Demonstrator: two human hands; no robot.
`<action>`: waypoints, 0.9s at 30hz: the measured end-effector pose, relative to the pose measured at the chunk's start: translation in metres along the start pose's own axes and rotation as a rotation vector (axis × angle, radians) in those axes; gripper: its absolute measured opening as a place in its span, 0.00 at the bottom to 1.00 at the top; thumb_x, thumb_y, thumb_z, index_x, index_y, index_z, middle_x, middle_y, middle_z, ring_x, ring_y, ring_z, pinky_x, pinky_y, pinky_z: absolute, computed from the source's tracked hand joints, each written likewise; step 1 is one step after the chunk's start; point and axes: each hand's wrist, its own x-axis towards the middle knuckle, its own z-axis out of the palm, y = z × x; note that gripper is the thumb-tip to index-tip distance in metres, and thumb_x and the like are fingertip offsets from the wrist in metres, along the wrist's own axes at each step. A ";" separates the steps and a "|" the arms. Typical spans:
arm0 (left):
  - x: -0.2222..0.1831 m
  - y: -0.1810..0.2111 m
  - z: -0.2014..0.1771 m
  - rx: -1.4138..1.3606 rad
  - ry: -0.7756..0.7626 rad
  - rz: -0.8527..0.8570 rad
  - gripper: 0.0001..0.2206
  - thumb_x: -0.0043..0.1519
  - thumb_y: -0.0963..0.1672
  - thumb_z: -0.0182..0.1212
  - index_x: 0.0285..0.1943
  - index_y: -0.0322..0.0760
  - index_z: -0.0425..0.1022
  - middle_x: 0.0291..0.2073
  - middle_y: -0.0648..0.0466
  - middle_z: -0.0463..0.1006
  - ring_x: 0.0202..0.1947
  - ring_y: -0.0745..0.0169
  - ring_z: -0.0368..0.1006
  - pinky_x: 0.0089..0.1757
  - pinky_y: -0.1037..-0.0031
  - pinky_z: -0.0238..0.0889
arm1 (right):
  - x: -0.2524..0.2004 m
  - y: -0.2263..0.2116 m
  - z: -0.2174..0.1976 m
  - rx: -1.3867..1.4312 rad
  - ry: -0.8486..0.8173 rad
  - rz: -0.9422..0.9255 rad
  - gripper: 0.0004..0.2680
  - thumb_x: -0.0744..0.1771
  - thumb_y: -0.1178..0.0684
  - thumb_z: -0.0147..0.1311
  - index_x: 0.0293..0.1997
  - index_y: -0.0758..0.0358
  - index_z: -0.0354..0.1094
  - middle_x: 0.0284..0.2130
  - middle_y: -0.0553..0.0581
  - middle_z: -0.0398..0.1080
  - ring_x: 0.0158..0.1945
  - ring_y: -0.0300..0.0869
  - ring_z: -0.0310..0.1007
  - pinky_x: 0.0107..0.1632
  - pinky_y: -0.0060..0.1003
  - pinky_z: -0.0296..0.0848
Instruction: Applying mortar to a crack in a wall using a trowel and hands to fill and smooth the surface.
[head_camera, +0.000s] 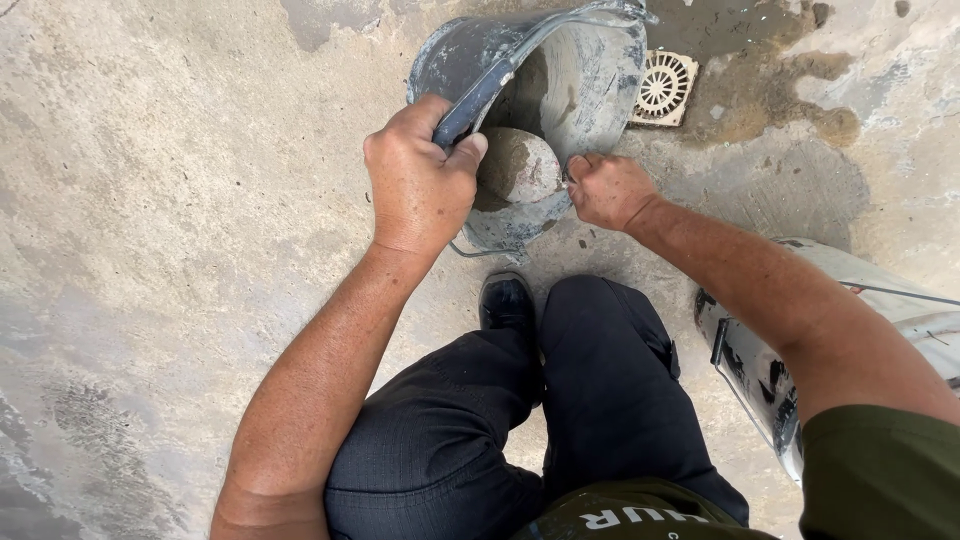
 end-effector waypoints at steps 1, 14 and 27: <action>-0.001 0.000 -0.001 0.008 0.005 0.010 0.16 0.53 0.40 0.68 0.25 0.42 0.59 0.20 0.61 0.61 0.23 0.65 0.56 0.27 0.69 0.54 | 0.001 -0.005 0.006 0.057 -0.020 0.052 0.10 0.68 0.47 0.48 0.45 0.63 0.68 0.30 0.59 0.74 0.29 0.51 0.76 0.29 0.47 0.78; -0.005 -0.006 -0.025 -0.080 0.036 0.001 0.06 0.52 0.36 0.72 0.35 0.34 0.82 0.19 0.45 0.76 0.25 0.47 0.80 0.27 0.68 0.69 | 0.003 -0.055 0.041 0.637 0.414 0.156 0.10 0.64 0.48 0.58 0.34 0.64 0.66 0.21 0.67 0.69 0.26 0.65 0.75 0.27 0.54 0.74; 0.014 -0.149 -0.071 -0.499 0.207 -0.529 0.09 0.57 0.37 0.71 0.43 0.28 0.77 0.29 0.47 0.74 0.27 0.53 0.78 0.29 0.58 0.81 | -0.021 -0.070 0.023 1.103 1.004 0.419 0.05 0.62 0.59 0.54 0.24 0.63 0.67 0.16 0.62 0.68 0.18 0.49 0.68 0.25 0.39 0.69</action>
